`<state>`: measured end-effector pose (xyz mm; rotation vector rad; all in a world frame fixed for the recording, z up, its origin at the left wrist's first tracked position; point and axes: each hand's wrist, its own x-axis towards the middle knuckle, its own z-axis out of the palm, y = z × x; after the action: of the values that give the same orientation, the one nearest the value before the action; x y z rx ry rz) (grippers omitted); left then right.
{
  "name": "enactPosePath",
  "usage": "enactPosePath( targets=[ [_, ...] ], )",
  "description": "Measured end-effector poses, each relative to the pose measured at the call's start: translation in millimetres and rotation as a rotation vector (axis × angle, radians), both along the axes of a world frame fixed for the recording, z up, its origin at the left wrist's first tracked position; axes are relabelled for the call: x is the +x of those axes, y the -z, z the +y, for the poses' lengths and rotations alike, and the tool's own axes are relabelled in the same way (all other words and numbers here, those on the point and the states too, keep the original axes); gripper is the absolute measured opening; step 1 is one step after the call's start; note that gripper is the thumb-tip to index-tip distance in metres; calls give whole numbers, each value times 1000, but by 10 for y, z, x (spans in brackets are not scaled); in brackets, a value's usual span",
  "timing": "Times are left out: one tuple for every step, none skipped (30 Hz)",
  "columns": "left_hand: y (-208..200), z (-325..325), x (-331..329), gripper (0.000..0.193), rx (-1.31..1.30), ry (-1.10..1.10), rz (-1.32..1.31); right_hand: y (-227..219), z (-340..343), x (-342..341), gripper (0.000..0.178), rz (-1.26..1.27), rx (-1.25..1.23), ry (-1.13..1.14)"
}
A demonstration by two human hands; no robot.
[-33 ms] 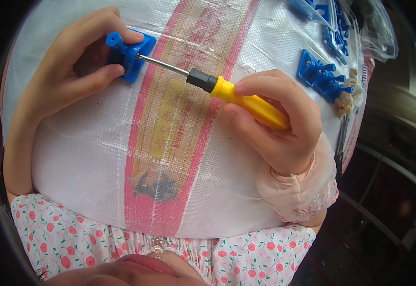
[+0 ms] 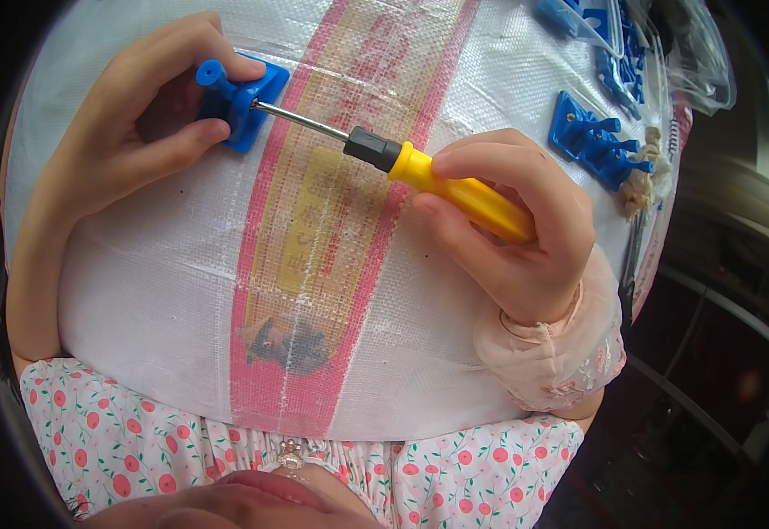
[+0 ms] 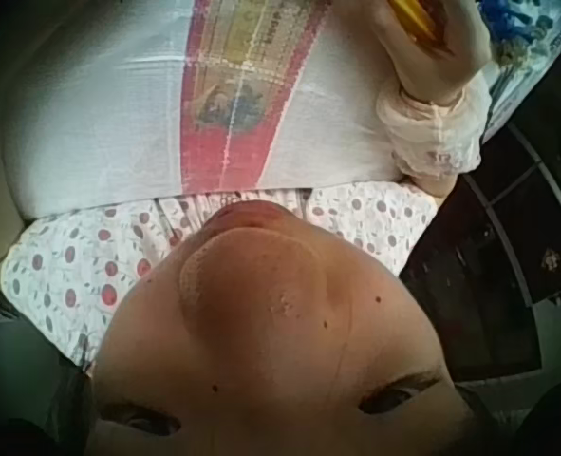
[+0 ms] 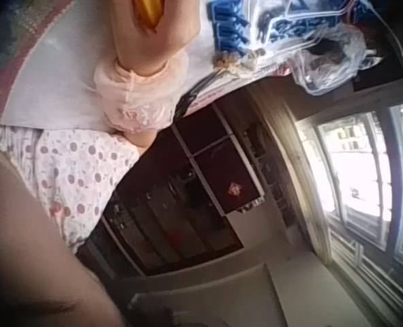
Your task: Assembling small blue plastic components using a screwdriver.
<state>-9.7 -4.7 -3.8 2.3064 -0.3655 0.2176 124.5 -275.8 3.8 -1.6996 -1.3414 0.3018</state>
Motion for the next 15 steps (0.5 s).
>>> enactPosePath(
  targets=[
    [7, -2, -4, 35, 1, -3, 7, 3, 0, -14, 30, -7, 1, 2],
    [12, -4, -9, 35, 2, -7, 13, 7, 4, -24, 30, -14, 2, 4],
    [11, -6, -7, 35, 2, -7, 8, 1, 13, -34, 30, -55, 8, -1],
    [7, -8, -4, 35, 2, -8, 3, -5, 25, -45, 29, -95, 14, -6],
    [5, -9, -3, 34, 2, -9, -1, -12, 31, -51, 29, -135, 20, -11],
    [8, -8, -2, 34, 1, -8, -1, -19, 36, -46, 28, -178, 22, -22],
    [14, -7, 0, 34, -1, -8, -2, -25, 42, -37, 28, -220, 23, -34],
    [18, -6, 1, 34, -2, -8, -2, -28, 44, -32, 27, -263, 25, -45],
    [19, -5, 2, 34, -3, -8, -2, -24, 44, -34, 27, -275, 28, -42],
    [19, -4, 2, 33, -4, -8, -1, -18, 44, -38, 26, -288, 32, -40],
    [17, -3, 3, 33, -5, -8, -1, -16, 44, -40, 26, -300, 35, -37],
    [13, -3, -1, 33, -4, -13, 8, -19, 44, -40, 27, -316, 33, -46],
    [5, -2, -6, 33, -3, -18, 16, -25, 44, -38, 27, -331, 31, -55],
    [-5, -2, -12, 32, -2, -24, 25, -33, 47, -36, 27, -328, 29, -63],
    [-91, -43, 13, 28, 43, -40, 147, -34, 44, -33, 27, -326, 24, -69]
  ],
)
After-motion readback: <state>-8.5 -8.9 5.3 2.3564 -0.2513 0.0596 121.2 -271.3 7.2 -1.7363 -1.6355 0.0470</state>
